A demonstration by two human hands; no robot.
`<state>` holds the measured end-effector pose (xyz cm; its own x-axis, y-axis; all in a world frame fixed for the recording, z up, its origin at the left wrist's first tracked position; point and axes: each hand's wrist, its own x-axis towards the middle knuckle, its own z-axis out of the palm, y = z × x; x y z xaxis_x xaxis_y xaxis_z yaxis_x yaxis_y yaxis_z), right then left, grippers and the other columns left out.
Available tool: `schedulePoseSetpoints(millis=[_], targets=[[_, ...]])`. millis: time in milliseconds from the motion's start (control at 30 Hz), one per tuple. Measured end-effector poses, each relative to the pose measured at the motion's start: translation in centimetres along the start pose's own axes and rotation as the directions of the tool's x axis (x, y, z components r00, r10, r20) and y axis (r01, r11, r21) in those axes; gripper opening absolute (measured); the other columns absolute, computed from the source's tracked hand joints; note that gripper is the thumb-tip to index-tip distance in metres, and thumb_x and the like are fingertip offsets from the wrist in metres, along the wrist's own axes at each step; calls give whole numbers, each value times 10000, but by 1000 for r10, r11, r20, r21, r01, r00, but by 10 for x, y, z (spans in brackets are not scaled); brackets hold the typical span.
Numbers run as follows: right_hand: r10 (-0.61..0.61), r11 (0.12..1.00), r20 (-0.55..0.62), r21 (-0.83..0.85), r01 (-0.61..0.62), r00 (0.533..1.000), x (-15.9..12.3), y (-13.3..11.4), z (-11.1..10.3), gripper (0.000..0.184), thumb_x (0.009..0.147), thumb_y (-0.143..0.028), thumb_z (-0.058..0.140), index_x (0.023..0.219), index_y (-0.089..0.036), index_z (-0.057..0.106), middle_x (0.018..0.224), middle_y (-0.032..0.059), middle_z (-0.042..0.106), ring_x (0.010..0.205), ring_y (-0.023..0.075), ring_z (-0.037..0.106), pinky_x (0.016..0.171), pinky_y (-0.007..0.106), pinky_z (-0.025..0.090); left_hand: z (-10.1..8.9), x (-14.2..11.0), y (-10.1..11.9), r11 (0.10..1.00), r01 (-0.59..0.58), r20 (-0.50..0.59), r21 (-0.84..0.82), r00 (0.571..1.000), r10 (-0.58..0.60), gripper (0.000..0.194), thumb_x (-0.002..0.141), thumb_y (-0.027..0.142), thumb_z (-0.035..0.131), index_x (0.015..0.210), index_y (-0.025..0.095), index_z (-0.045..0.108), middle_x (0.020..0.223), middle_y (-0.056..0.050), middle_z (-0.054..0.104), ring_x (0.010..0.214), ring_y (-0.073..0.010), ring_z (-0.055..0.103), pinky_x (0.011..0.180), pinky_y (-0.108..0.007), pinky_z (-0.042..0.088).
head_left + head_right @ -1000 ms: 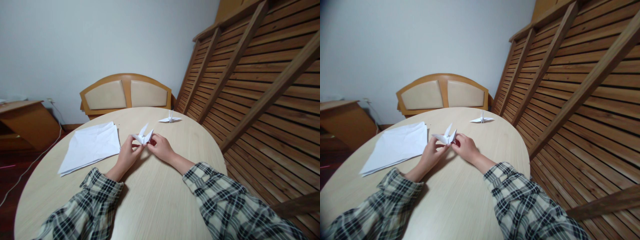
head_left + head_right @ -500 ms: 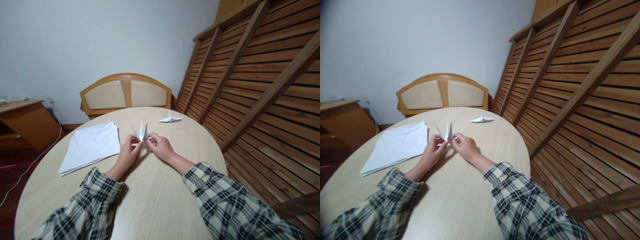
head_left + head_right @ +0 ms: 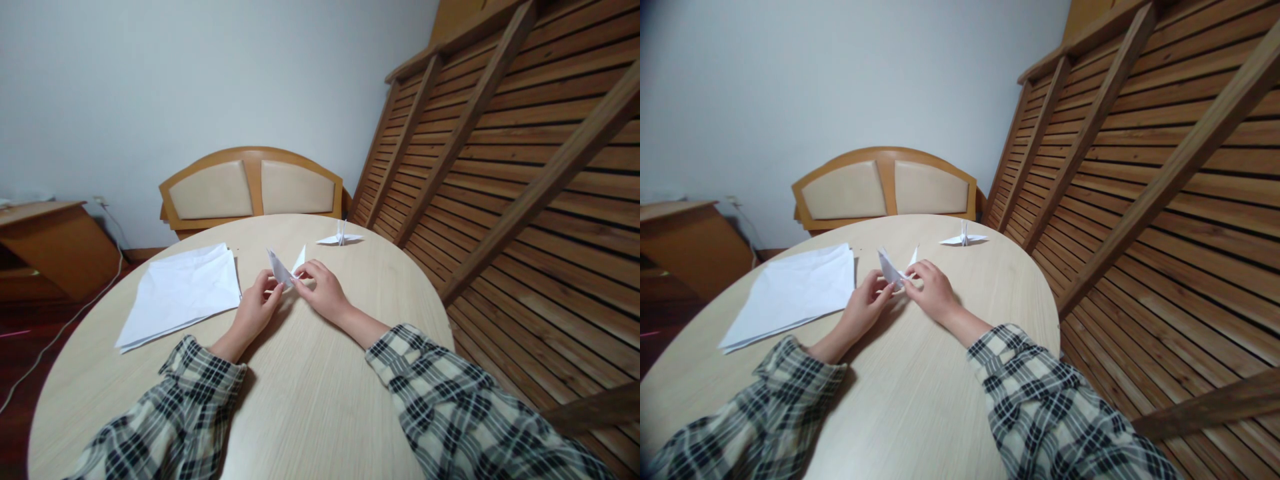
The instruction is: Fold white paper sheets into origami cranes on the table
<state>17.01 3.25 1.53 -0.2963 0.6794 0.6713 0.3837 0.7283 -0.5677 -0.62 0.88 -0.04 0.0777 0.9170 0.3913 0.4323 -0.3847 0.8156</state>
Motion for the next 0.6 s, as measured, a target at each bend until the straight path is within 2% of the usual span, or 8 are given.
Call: schedulePoseSetpoints(millis=[67, 200, 267, 333, 467, 600], targets=[[-30, 1000, -13, 10, 30, 999, 0, 3, 2, 91, 856, -185, 581, 941, -211, 567, 946, 32, 618, 841, 158, 602, 809, 341, 498, 0, 0, 1, 1000, -7, 12, 20, 1000, 7, 250, 907, 374, 510, 1082, 196, 510, 1026, -90, 711, 864, -196, 690, 752, -348, 533], [-17, 997, -59, 77, 22, 998, -2, 9, 7, 405, 813, -111, 584, 1185, -228, 471, 980, 31, 635, 842, 155, 626, 808, 339, 513, -1, 0, 2, 999, -27, 16, 43, 1000, 27, 231, 904, 324, 497, 1092, 193, 524, 1028, -81, 708, 887, -191, 683, 762, -337, 530], [-12, 995, -77, 99, 19, 997, -3, 10, 7, 487, 801, -102, 591, 1241, -234, 431, 950, 21, 644, 852, 159, 634, 823, 344, 512, -1, 0, 2, 999, -30, 12, 44, 999, 30, 226, 902, 311, 493, 1090, 192, 529, 1012, -78, 709, 884, -191, 682, 754, -333, 530], [-25, 996, -70, 81, 31, 997, -2, 9, 6, 430, 801, -106, 595, 1193, -233, 473, 957, 23, 646, 853, 160, 629, 826, 348, 509, 0, 1, 1, 998, -36, 9, 45, 999, 35, 227, 900, 300, 491, 1094, 192, 535, 1016, -78, 708, 884, -189, 680, 755, -332, 530], [-68, 997, -30, 26, 69, 997, 0, 4, 3, 192, 808, -108, 588, 971, -209, 575, 942, 23, 633, 828, 154, 599, 797, 337, 502, 0, 2, -3, 997, -57, -2, 53, 998, 57, 246, 899, 286, 489, 1118, 188, 545, 1031, -80, 700, 900, -188, 669, 755, -327, 532], [-112, 993, -1, 33, 112, 994, 0, 4, 3, 174, 829, -99, 574, 963, -202, 612, 949, 34, 617, 876, 157, 587, 835, 336, 492, 0, 2, -9, 995, -83, 4, 49, 997, 83, 322, 889, 266, 497, 1199, 194, 547, 1106, -89, 675, 923, -187, 656, 767, -329, 538]])
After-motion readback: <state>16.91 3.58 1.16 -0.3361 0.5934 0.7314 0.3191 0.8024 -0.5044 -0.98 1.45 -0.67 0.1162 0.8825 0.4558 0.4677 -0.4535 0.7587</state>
